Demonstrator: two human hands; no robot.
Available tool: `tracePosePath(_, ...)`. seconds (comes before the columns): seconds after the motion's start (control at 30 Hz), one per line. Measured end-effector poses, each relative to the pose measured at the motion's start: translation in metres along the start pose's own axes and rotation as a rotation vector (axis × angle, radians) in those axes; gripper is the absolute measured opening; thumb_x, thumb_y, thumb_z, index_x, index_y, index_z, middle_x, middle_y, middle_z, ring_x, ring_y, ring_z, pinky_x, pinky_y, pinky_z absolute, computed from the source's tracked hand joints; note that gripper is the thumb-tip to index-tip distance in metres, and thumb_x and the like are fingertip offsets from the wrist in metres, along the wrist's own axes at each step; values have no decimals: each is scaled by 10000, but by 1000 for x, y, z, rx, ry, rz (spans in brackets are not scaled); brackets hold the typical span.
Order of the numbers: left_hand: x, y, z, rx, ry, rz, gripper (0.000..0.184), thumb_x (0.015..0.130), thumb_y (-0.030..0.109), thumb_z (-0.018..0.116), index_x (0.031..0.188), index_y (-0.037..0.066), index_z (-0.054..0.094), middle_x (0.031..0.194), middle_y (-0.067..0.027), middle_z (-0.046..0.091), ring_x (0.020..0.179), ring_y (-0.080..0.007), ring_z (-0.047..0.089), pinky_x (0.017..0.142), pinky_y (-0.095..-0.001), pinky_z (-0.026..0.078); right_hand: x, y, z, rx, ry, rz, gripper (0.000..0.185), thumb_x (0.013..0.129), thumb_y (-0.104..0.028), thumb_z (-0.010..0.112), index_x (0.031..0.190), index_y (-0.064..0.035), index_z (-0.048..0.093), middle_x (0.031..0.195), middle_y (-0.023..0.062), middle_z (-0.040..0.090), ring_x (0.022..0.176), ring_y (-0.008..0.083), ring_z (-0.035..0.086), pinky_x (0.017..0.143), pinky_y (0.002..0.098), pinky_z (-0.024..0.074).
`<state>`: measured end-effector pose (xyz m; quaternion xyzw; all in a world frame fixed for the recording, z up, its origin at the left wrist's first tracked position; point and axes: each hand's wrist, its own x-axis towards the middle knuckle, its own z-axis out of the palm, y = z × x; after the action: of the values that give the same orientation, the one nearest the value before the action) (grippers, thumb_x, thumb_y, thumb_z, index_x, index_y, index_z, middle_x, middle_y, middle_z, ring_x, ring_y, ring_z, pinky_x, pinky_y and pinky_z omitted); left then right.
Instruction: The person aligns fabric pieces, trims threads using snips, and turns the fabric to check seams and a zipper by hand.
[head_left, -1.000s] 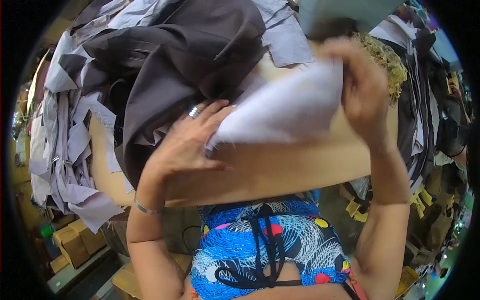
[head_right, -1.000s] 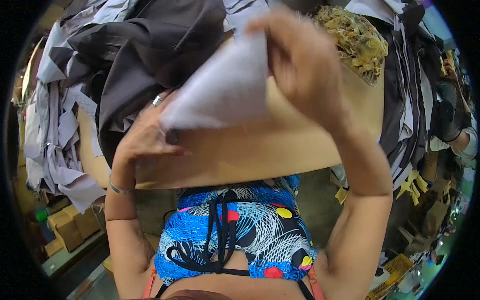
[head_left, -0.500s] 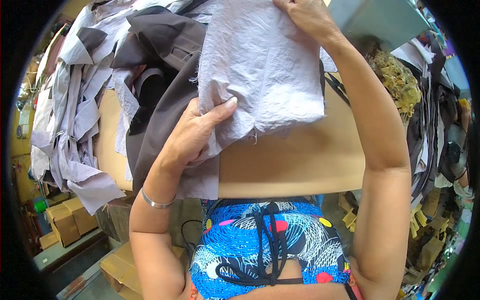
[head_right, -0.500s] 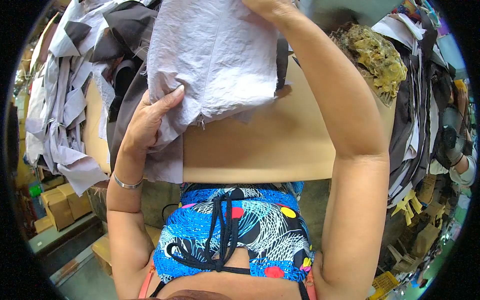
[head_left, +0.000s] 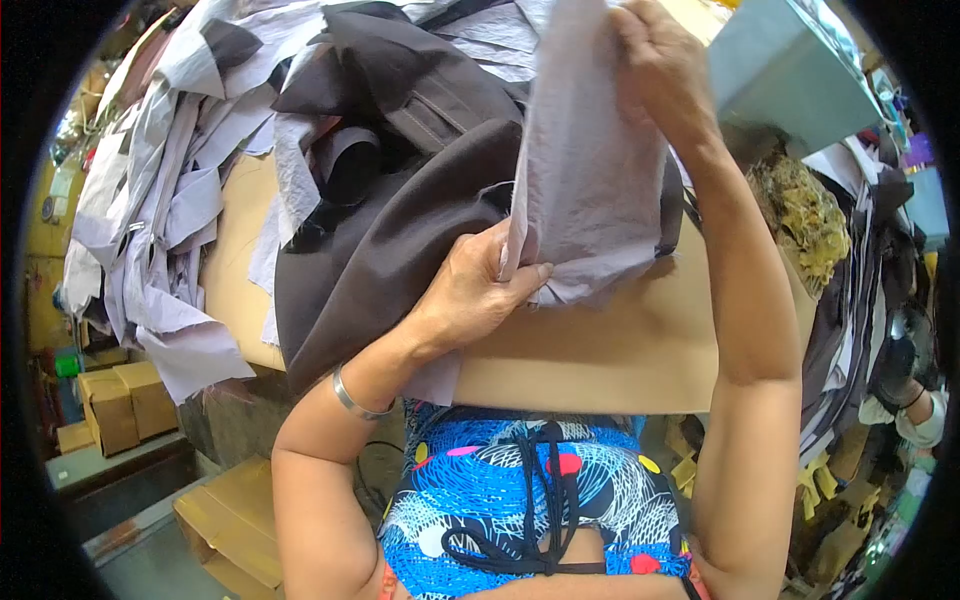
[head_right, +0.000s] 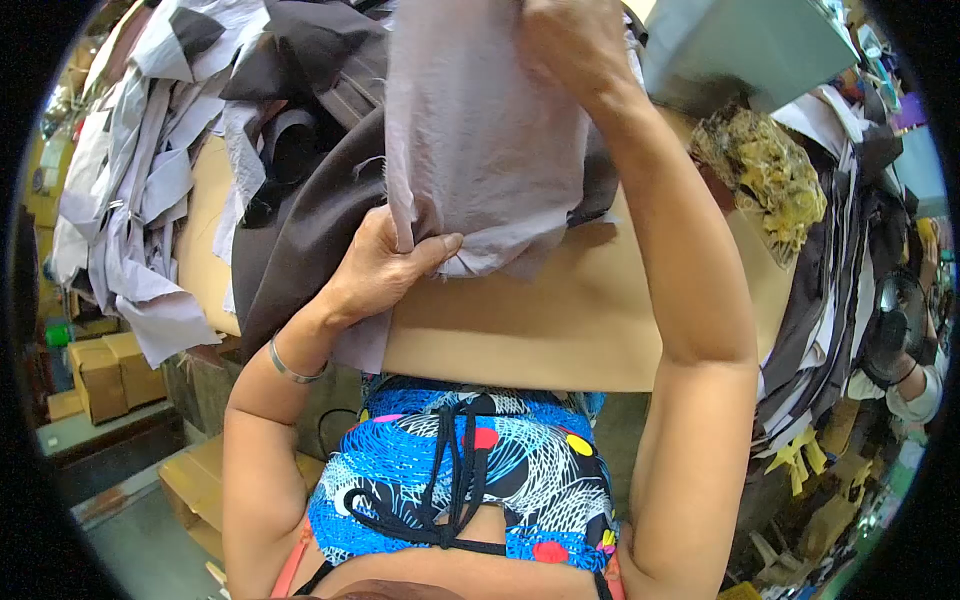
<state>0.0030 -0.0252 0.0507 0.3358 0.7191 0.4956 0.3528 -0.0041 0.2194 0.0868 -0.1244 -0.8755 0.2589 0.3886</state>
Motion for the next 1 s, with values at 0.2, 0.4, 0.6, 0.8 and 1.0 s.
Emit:
tracePosePath(0.2,-32,-7,-6,752,190,664,676,629,45,706,1269,104,496,1202,-114,591,1007,-314,601,800,-363,497,-45,52,-105,-214,74,-198,344,892,-200,550,1190,-29,539,1129,108,582,1025,198,557,911,309,427)
tracePosePath(0.4,-83,-47,-52,1154,557,231,594,733,192,681,1299,171,503,1368,-90,467,1264,-314,411,1052,-502,269,-106,96,-247,-845,220,133,346,866,-180,611,1185,-54,566,1092,107,623,961,251,596,859,340,450)
tracePosePath(0.6,-79,-69,-48,1031,557,120,538,671,43,660,1193,107,546,1188,-105,543,1114,-320,494,937,-452,378,-119,-50,-108,-402,-371,-325,661,716,-259,731,1312,-138,472,1298,131,494,1224,289,440,1037,483,279)
tracePosePath(0.8,-79,-63,-82,896,629,197,382,653,-91,582,1001,67,584,906,-106,610,818,-326,607,716,-402,476,-157,-24,-5,-98,-472,-583,272,736,-153,607,1003,-104,598,1104,78,593,1019,226,565,1003,512,337)
tracePosePath(1.0,-46,36,-145,1171,967,787,319,712,31,665,1025,48,607,1004,-106,629,935,-251,608,844,-342,470,-117,-73,-50,913,-477,204,204,857,35,497,1030,-4,598,853,32,629,809,123,585,744,215,463)
